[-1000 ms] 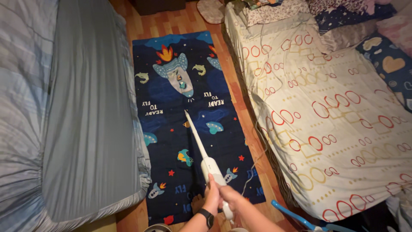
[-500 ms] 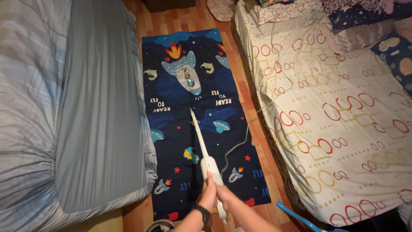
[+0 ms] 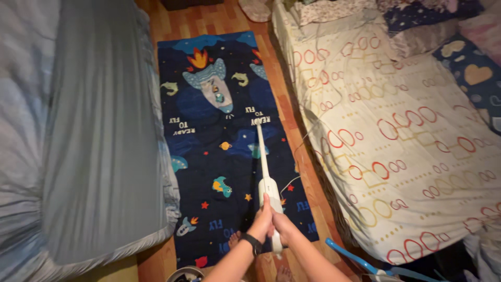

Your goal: The person cleans a small rug using a handheld vacuum cleaner, moving the nozzle across the rug surface and then disconnecting the nozzle attachment by hand.

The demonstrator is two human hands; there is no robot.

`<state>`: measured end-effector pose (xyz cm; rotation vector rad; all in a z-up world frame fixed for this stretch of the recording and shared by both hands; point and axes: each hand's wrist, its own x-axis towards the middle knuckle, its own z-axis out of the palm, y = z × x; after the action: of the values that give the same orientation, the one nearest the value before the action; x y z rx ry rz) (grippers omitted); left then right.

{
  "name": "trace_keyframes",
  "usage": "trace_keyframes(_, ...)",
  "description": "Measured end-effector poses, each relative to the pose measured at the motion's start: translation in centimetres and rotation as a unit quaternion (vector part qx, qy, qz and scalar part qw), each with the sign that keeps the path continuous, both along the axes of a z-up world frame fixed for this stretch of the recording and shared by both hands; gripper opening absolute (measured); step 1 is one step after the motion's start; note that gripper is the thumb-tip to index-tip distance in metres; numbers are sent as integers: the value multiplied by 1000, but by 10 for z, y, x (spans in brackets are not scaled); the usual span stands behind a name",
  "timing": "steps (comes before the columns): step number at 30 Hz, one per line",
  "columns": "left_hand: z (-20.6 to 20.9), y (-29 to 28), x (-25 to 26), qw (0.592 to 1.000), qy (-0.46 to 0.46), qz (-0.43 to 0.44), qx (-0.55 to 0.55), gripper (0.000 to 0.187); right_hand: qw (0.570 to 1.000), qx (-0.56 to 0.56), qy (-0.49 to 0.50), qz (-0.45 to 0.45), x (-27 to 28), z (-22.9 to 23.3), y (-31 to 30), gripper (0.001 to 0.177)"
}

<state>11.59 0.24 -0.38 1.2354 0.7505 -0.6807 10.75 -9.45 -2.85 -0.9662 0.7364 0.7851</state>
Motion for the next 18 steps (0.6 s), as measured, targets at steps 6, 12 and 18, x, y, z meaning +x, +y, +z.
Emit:
trace_keyframes(6, 6, -23, -36, 995, -11, 99, 32, 79, 986, -64, -82, 127, -15, 2, -16, 60)
trace_keyframes(12, 15, 1, -52, 989, -10, 132, 63, 78, 985, -86, 8, 152, -25, -8, 9, 67)
trace_keyframes(18, 5, 16, -75, 990, 51, 131, 31, 83, 982, -82, 9, 171, -53, -46, 18, 73)
